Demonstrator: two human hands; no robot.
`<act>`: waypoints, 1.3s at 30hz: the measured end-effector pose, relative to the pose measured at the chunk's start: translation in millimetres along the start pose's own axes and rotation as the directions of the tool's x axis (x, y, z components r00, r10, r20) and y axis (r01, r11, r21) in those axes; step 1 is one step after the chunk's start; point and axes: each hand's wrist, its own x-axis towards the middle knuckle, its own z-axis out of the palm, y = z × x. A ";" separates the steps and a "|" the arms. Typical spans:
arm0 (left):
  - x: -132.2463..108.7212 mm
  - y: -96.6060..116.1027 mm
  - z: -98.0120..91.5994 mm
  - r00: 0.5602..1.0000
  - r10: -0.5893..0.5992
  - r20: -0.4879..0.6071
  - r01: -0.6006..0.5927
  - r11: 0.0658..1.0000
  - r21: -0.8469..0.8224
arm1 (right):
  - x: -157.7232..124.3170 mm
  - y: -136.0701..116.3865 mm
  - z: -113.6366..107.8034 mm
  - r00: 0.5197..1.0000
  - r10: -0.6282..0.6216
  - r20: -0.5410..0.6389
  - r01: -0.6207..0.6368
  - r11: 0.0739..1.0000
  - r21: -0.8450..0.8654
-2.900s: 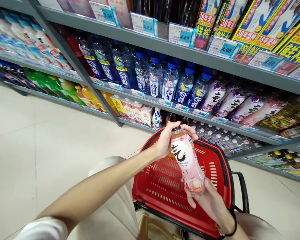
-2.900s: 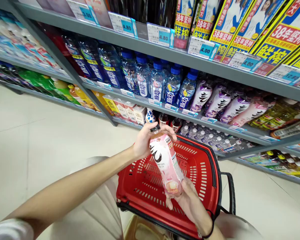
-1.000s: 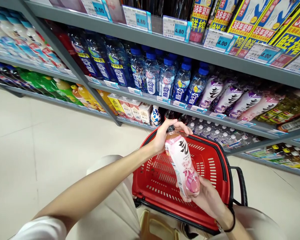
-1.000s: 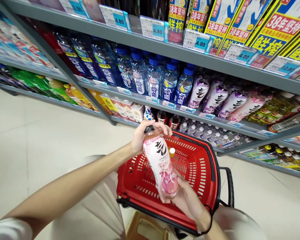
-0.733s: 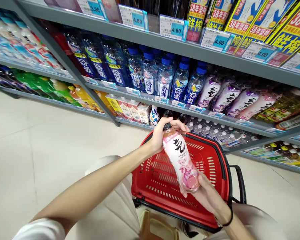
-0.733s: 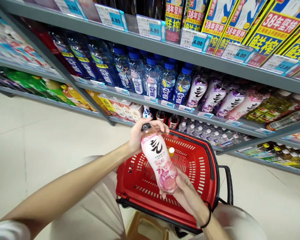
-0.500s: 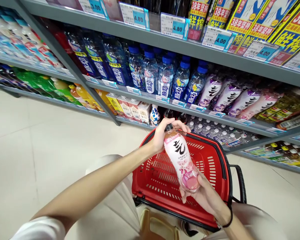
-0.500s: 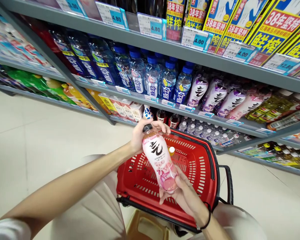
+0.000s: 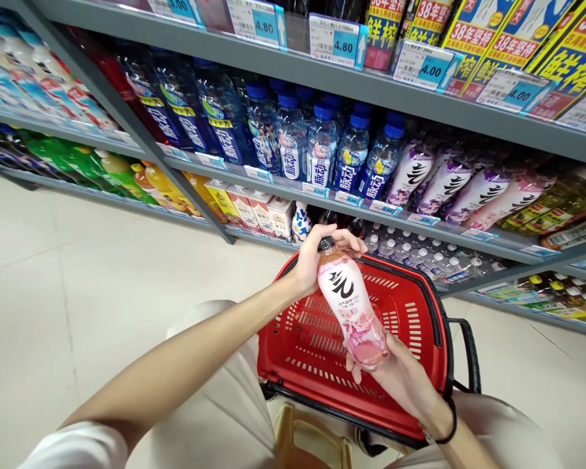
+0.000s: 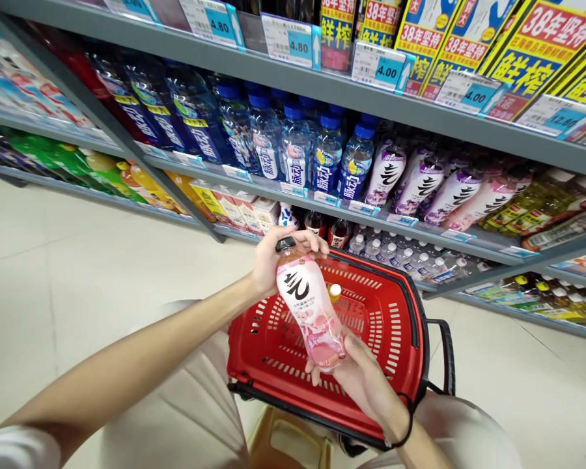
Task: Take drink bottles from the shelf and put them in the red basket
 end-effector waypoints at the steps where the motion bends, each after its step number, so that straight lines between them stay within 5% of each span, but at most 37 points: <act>1: 0.2 0.6 0.1 1.000 0.001 -0.006 -0.001 1.000 0.003 | -0.3 1.3 -1.8 0.999 -0.022 -0.027 0.022 1.000 -0.019; 5: 0.4 1.0 1.8 0.999 -0.010 -0.033 0.010 1.000 -0.002 | -1.0 3.9 -9.2 0.991 -0.084 -0.108 0.080 0.996 -0.045; 18: -0.7 -1.6 1.8 0.999 -0.029 -0.032 0.028 0.999 -0.033 | 2.9 6.0 -7.8 0.996 -0.084 -0.008 0.083 0.996 -0.038; 32: 0.8 1.2 1.6 1.000 -0.023 -0.005 0.023 0.997 -0.080 | 0.4 5.9 -13.1 0.966 -0.213 -0.147 0.200 0.974 -0.103; 39: -1.1 3.8 1.3 0.999 -0.031 -0.018 0.030 0.998 -0.047 | -0.4 4.2 -10.3 0.987 -0.136 -0.090 0.131 0.989 -0.063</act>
